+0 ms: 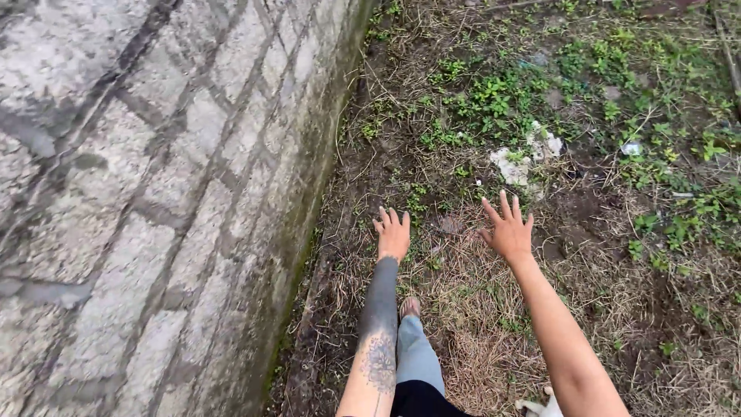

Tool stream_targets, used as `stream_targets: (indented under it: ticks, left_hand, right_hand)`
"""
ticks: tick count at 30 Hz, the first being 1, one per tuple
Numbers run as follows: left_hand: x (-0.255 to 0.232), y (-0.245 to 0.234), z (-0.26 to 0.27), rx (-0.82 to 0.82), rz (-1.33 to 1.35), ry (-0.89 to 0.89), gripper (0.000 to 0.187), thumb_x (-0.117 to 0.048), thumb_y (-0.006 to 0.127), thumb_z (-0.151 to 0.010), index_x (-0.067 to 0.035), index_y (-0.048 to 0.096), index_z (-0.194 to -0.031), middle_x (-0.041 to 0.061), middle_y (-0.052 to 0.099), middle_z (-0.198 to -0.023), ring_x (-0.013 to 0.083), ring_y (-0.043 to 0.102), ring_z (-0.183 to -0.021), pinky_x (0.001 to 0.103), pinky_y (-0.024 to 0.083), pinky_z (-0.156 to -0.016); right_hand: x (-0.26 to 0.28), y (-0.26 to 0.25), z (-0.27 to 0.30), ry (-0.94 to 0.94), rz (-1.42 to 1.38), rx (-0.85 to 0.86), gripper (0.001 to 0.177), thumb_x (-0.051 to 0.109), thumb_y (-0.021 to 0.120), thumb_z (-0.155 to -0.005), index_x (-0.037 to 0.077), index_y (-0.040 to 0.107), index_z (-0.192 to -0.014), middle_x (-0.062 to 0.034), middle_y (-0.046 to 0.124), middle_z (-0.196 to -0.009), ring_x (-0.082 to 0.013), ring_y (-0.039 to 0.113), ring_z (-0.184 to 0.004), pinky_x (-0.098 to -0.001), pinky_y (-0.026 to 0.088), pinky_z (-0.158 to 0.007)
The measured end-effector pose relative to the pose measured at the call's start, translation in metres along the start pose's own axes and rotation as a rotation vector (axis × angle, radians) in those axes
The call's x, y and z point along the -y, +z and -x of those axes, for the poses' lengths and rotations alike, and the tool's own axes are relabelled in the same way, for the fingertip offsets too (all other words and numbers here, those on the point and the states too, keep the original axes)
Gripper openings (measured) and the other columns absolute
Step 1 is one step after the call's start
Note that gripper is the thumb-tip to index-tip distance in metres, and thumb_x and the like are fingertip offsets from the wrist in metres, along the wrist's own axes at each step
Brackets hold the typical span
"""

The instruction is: Pulling small weeds from the soil and gathering dry grass by hand in a garden area.

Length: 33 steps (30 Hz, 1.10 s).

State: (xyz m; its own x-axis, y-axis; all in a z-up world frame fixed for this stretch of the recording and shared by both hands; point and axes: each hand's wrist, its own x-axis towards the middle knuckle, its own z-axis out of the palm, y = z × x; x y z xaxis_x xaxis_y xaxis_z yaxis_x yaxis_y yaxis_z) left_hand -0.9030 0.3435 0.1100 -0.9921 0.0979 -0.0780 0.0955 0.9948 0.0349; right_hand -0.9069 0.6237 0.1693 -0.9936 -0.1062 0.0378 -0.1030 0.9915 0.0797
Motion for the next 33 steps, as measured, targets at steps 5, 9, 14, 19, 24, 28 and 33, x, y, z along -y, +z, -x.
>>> stream_targets:
  ticks: [5, 9, 14, 19, 24, 28, 33]
  left_hand:
    - [-0.011, -0.018, -0.145, -0.023, 0.032, 0.014, 0.062, -0.018, 0.064, -0.097, -0.005, 0.039, -0.153, 0.035, 0.036, -0.152, 0.0574, 0.024, -0.147, 0.069, 0.035, -0.112]
    - [-0.04, -0.044, -0.245, -0.015, -0.018, 0.079, 0.066, -0.021, 0.067, -0.098, -0.005, 0.036, -0.154, 0.034, 0.037, -0.152, 0.0559, 0.026, -0.147, 0.068, 0.036, -0.112]
    - [-0.111, -0.038, -0.365, 0.033, -0.071, 0.154, 0.08, -0.03, 0.068, -0.096, -0.009, 0.024, -0.16, 0.036, 0.026, -0.157, 0.0574, 0.021, -0.148, 0.073, 0.032, -0.111]
    - [-0.197, -0.042, -0.476, 0.001, -0.064, 0.191, 0.077, -0.029, 0.068, -0.097, -0.009, 0.027, -0.159, 0.036, 0.028, -0.156, 0.0563, 0.024, -0.147, 0.072, 0.034, -0.111]
    - [-0.279, -0.048, -0.597, -0.027, -0.028, 0.116, 0.077, -0.032, 0.069, -0.094, -0.012, 0.031, -0.158, 0.033, 0.034, -0.154, 0.0533, 0.027, -0.148, 0.072, 0.033, -0.11]
    - [-0.326, -0.088, -0.659, 0.011, 0.042, 0.028, 0.08, -0.049, 0.058, -0.099, -0.013, 0.023, -0.162, 0.033, 0.028, -0.159, 0.0522, 0.024, -0.149, 0.073, 0.028, -0.112]
    - [-0.353, -0.12, -0.747, 0.011, 0.085, -0.045, 0.077, -0.058, 0.043, -0.103, -0.014, 0.022, -0.162, 0.031, 0.024, -0.162, 0.0517, 0.022, -0.151, 0.074, 0.022, -0.114]
  right_hand:
    - [-0.057, 0.014, -0.11, 0.111, -0.02, 0.059, 0.082, 0.065, 0.054, -0.089, 0.049, 0.019, -0.161, -0.001, 0.019, -0.172, -0.0292, 0.02, -0.158, -0.0666, 0.033, -0.114]
    - [-0.089, 0.02, -0.19, 0.199, -0.092, 0.116, 0.074, 0.065, 0.047, -0.094, 0.05, 0.019, -0.16, -0.0016, 0.018, -0.172, -0.028, 0.017, -0.158, -0.0652, 0.032, -0.116]
    - [-0.158, 0.026, -0.281, 0.228, -0.144, 0.196, 0.078, 0.068, 0.046, -0.094, 0.048, 0.013, -0.162, -0.0022, 0.013, -0.173, -0.0285, 0.015, -0.158, -0.0649, 0.031, -0.116]
    - [-0.255, 0.04, -0.391, 0.184, -0.116, 0.157, 0.077, 0.065, 0.047, -0.094, 0.048, 0.015, -0.162, -0.0011, 0.016, -0.172, -0.0273, 0.015, -0.158, -0.0643, 0.03, -0.117]
    - [-0.367, 0.042, -0.504, 0.121, -0.105, 0.151, 0.077, 0.063, 0.048, -0.094, 0.049, 0.013, -0.162, -0.0003, 0.013, -0.173, -0.0279, 0.015, -0.158, -0.0652, 0.028, -0.118]
    - [-0.433, 0.034, -0.588, 0.028, -0.015, 0.137, 0.075, 0.071, 0.038, -0.094, 0.049, 0.012, -0.162, -0.0011, 0.016, -0.172, -0.0288, 0.017, -0.158, -0.0653, 0.027, -0.118]
    - [-0.478, 0.019, -0.706, -0.046, 0.03, 0.118, 0.076, 0.075, 0.031, -0.094, 0.05, 0.009, -0.162, 0.0, 0.015, -0.173, -0.0283, 0.015, -0.158, -0.0657, 0.025, -0.119]
